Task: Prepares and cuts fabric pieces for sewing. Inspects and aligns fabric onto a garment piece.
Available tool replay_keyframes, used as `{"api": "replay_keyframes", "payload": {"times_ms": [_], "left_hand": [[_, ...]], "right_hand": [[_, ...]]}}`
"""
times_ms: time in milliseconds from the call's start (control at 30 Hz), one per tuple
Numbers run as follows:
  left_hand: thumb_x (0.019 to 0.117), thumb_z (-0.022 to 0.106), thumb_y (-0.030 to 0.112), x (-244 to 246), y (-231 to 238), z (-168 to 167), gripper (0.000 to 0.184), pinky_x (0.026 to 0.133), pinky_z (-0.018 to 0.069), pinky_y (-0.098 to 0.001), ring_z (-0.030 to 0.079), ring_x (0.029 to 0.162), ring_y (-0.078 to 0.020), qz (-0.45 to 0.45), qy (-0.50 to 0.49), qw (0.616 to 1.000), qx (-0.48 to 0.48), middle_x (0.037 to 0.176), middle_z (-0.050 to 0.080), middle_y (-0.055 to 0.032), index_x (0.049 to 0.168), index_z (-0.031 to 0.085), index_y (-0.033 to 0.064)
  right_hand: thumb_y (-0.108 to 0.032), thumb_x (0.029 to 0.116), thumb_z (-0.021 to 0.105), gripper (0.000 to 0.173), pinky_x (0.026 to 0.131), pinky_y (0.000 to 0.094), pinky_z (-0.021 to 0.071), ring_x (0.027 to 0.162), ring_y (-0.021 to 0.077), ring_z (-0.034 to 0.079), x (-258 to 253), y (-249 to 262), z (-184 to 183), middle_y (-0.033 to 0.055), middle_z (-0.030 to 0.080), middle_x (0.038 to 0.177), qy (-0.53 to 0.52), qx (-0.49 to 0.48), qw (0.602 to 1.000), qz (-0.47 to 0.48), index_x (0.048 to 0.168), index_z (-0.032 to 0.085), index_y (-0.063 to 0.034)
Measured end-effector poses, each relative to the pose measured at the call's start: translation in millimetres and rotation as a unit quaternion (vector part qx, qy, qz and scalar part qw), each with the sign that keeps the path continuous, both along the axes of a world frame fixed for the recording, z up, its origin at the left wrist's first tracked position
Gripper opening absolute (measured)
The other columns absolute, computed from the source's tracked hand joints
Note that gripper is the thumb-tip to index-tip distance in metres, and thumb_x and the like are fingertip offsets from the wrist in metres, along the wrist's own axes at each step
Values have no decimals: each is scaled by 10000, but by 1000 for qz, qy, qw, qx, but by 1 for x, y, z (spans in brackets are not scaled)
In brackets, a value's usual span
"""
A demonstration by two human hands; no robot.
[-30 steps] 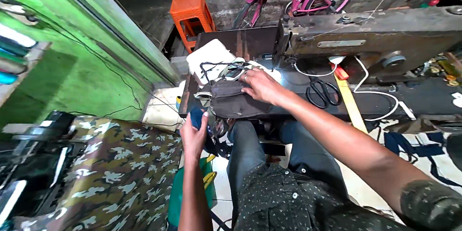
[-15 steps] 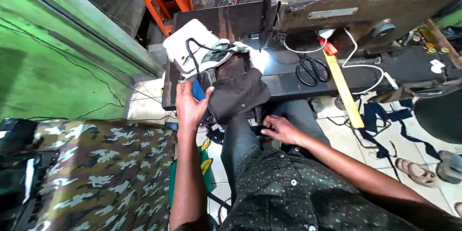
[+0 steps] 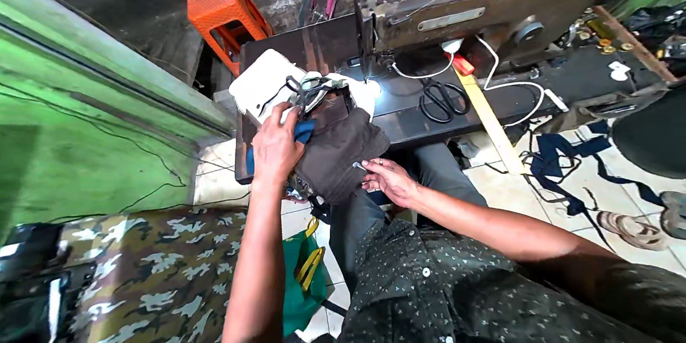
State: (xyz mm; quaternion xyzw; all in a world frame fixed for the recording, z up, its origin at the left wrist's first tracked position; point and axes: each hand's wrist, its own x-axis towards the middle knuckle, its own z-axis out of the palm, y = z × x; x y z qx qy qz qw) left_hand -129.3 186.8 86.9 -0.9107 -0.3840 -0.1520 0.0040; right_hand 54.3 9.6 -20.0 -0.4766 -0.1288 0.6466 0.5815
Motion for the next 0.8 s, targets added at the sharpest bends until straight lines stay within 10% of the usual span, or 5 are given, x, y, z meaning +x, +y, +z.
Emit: {"api": "replay_keyframes", "payload": {"times_ms": [200, 367, 500, 800], "left_hand": [[901, 718, 196, 55, 15, 16, 283, 682, 555, -623, 705, 858, -411, -125, 47, 991, -17, 1106, 684, -203, 1124, 695, 22], [877, 681, 648, 92, 11, -19, 728, 838, 562, -615, 702, 1039, -363, -188, 44, 975, -106, 1280, 672, -149, 1310, 647, 63], [884, 716, 567, 94, 10, -36, 688, 869, 535, -650, 685, 1052, -408, -140, 59, 975, -163, 1198, 676, -213, 1279, 623, 12], [911, 744, 407, 78, 1, -43, 592, 847, 547, -623, 697, 959, -402, -123, 0, 975, -186, 1053, 695, -218, 1312, 569, 8]], "right_hand": [[-11, 979, 582, 193, 775, 347, 602, 733, 132, 649, 18, -18, 6, 16, 623, 786, -104, 108, 986, -66, 805, 531, -79], [55, 938, 629, 170, 763, 361, 607, 756, 155, 658, 34, -28, 2, 47, 613, 836, -90, 67, 989, -100, 983, 500, -44], [59, 962, 580, 345, 850, 373, 602, 909, 188, 694, 42, -30, 3, 108, 667, 1033, -29, 43, 996, -79, 1285, 472, 3], [-60, 1001, 635, 196, 820, 332, 591, 891, 162, 684, 36, -10, 17, 88, 674, 1003, -49, 34, 997, -58, 1180, 574, -8]]}}
